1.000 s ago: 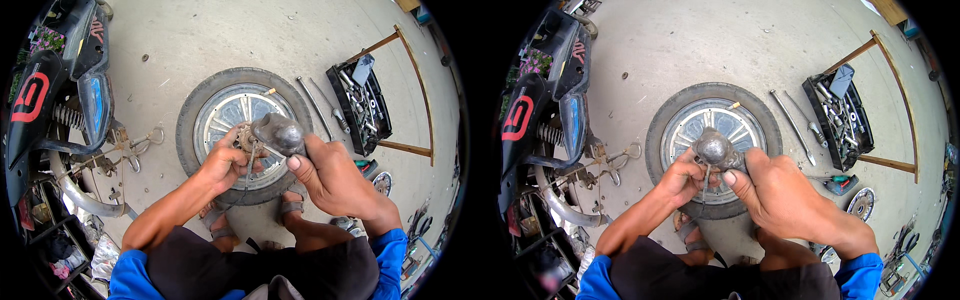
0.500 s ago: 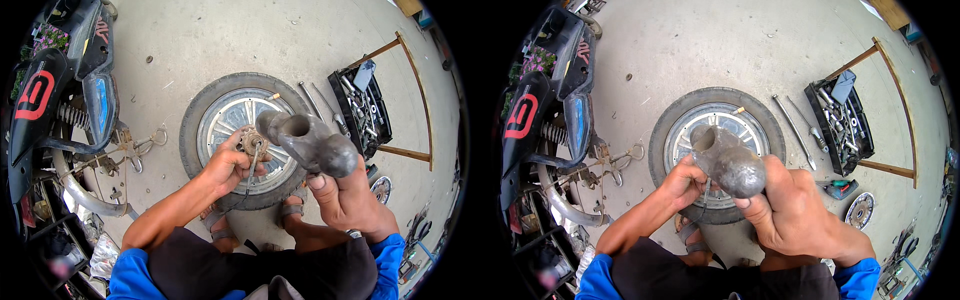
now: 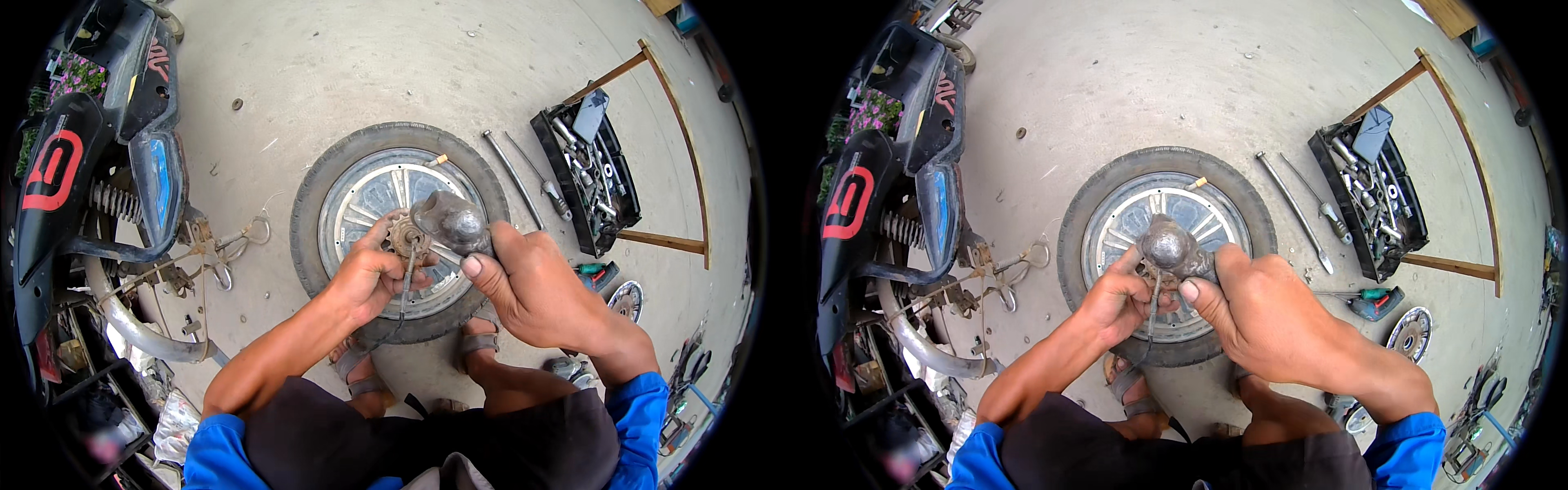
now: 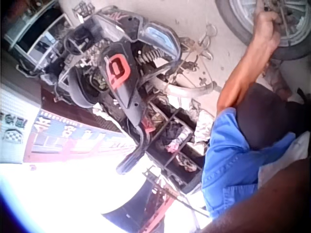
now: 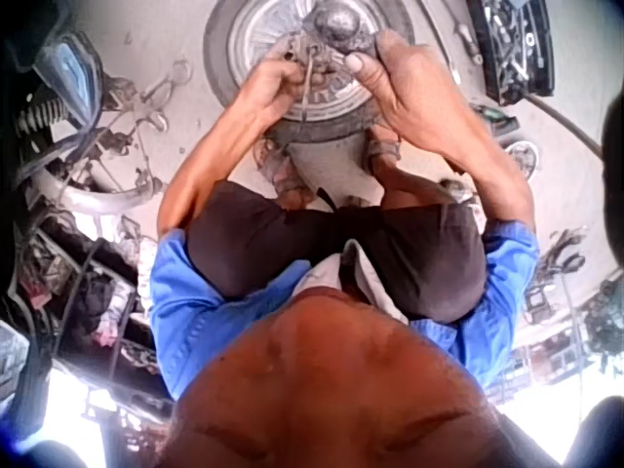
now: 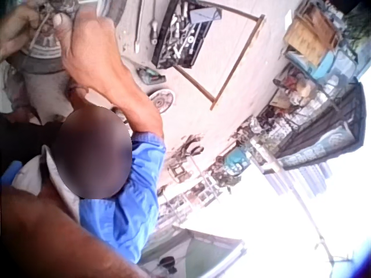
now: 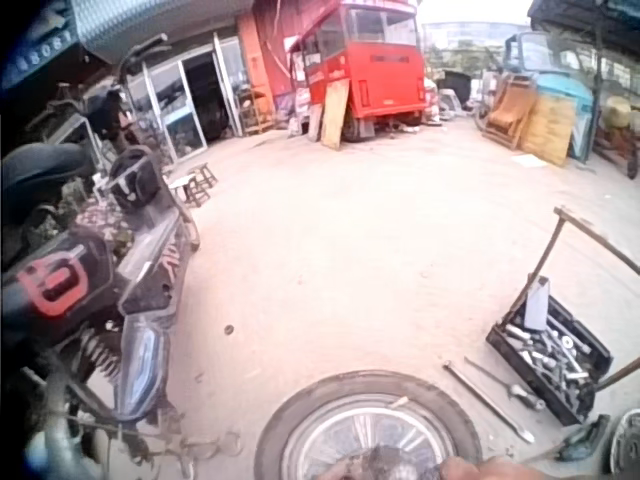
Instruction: The person removes a motorcycle wheel hub from a tire using a hammer and a metal rod. They then flip the tire over and reinsert the hub into the tire, tapping it into place with the hammer.
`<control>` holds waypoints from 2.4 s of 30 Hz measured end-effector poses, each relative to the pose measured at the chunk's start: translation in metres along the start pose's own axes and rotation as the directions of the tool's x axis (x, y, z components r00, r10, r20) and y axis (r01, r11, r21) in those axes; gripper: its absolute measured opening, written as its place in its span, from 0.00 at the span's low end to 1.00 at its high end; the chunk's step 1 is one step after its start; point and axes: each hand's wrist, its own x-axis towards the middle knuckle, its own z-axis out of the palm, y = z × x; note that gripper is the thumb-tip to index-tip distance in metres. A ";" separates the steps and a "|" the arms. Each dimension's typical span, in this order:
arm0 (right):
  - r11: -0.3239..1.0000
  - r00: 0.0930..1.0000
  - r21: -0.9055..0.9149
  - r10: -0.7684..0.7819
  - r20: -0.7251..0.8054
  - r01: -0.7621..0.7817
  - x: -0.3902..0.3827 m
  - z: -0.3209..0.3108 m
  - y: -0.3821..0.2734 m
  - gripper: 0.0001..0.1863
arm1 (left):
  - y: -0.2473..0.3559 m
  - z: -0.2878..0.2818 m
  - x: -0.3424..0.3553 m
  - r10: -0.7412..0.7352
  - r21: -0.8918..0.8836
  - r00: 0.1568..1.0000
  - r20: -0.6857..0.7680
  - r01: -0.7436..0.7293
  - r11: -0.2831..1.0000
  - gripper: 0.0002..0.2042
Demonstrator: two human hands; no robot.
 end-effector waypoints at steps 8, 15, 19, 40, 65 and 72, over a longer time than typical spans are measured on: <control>1.000 0.999 -0.011 -0.007 0.048 0.008 0.000 0.004 -0.001 0.22 | 0.008 0.010 -0.005 0.010 -0.008 1.000 -0.015 -0.011 1.000 0.45; 0.961 0.976 0.215 -0.143 -0.162 0.176 -0.007 0.005 -0.006 0.21 | 0.007 0.004 -0.002 -0.005 -0.021 0.999 -0.037 0.004 1.000 0.44; 0.991 0.999 0.135 -0.008 0.044 0.002 0.004 0.002 -0.005 0.24 | 0.005 0.001 -0.003 -0.017 -0.010 0.998 -0.066 0.016 1.000 0.45; 0.936 0.941 0.300 0.257 -0.221 -0.185 -0.055 0.041 0.102 0.29 | 0.015 -0.033 -0.038 0.033 0.047 0.974 -0.222 -0.023 0.999 0.46; 0.681 0.644 -0.007 0.688 -0.336 -0.732 -0.159 0.196 0.236 0.18 | 0.085 -0.093 -0.001 0.167 -0.353 0.983 -0.077 -0.183 0.918 0.38; 0.690 0.637 0.039 0.687 -0.350 -0.723 -0.160 0.200 0.236 0.19 | 0.089 -0.093 0.014 0.141 -0.391 0.987 -0.074 -0.159 0.907 0.38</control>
